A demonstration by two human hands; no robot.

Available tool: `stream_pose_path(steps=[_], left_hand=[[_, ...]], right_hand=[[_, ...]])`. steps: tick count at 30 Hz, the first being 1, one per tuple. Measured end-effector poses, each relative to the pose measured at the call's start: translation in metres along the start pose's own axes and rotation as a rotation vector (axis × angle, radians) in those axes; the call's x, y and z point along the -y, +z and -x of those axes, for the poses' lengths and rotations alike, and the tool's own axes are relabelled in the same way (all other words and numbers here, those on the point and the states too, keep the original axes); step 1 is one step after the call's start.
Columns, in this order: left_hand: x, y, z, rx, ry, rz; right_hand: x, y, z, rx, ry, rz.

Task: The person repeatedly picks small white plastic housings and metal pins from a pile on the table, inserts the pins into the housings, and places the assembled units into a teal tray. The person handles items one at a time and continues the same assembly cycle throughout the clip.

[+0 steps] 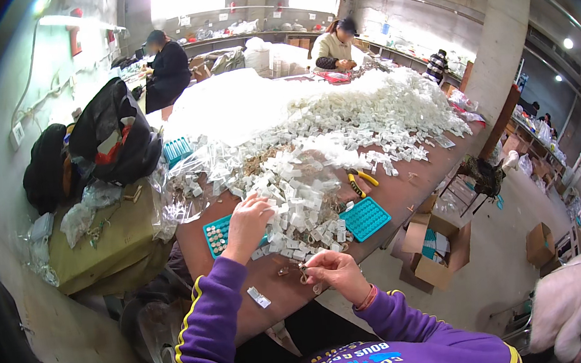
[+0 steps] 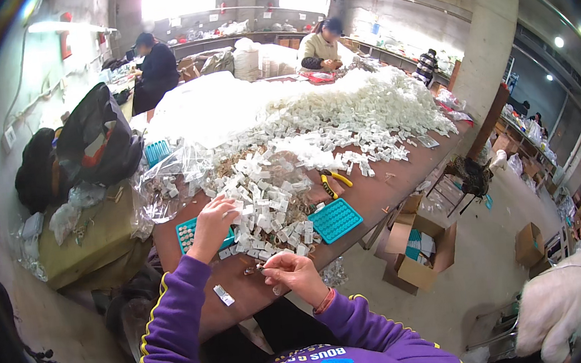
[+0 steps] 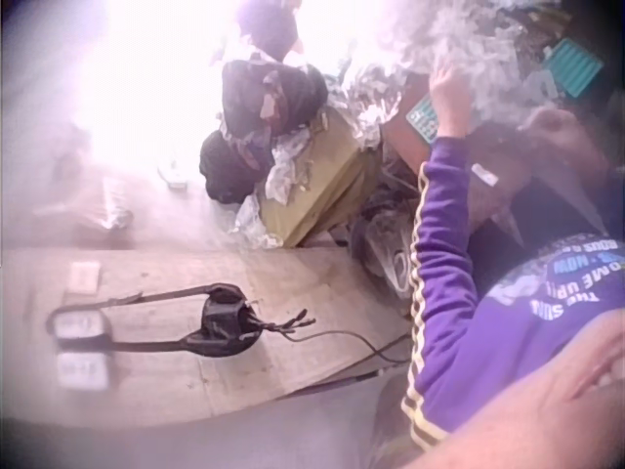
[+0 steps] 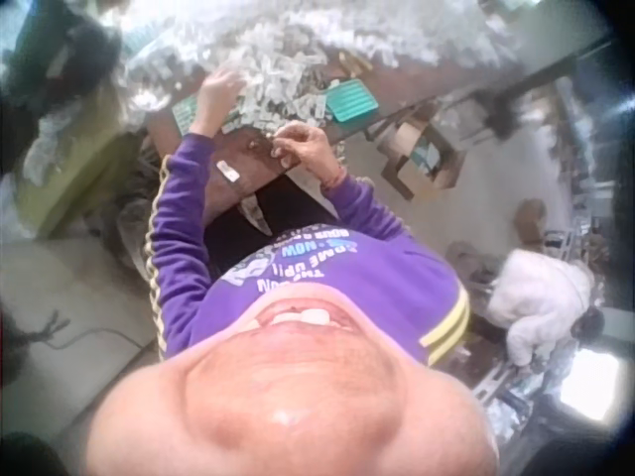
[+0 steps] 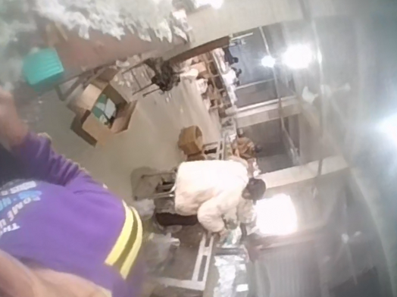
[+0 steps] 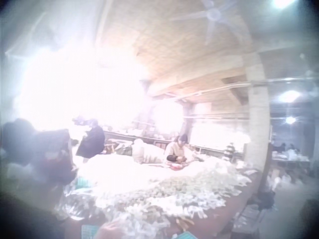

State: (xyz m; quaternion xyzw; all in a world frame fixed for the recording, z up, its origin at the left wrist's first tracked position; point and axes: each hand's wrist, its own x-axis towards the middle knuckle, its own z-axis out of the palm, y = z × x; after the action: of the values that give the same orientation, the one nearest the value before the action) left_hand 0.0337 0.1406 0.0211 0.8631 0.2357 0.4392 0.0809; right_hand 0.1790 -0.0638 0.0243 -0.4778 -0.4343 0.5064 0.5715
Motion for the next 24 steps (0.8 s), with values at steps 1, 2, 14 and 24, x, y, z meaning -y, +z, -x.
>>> stream_pose_path(steps=[1,2,14,24], left_hand=[[-0.004,-0.008,-0.001,0.015,-0.039,0.076],[-0.011,-0.017,0.001,0.003,-0.097,0.092],[-0.111,-0.061,0.085,-0.183,-0.531,0.453],[-0.144,-0.040,0.102,-0.482,-0.838,1.398]], right_hand=[[0.006,0.001,-0.002,-0.003,0.046,0.013],[0.012,0.002,-0.006,0.037,0.027,-0.010],[0.047,0.041,-0.044,0.467,0.131,-0.167],[0.036,0.065,-0.027,0.323,0.143,-0.341]])
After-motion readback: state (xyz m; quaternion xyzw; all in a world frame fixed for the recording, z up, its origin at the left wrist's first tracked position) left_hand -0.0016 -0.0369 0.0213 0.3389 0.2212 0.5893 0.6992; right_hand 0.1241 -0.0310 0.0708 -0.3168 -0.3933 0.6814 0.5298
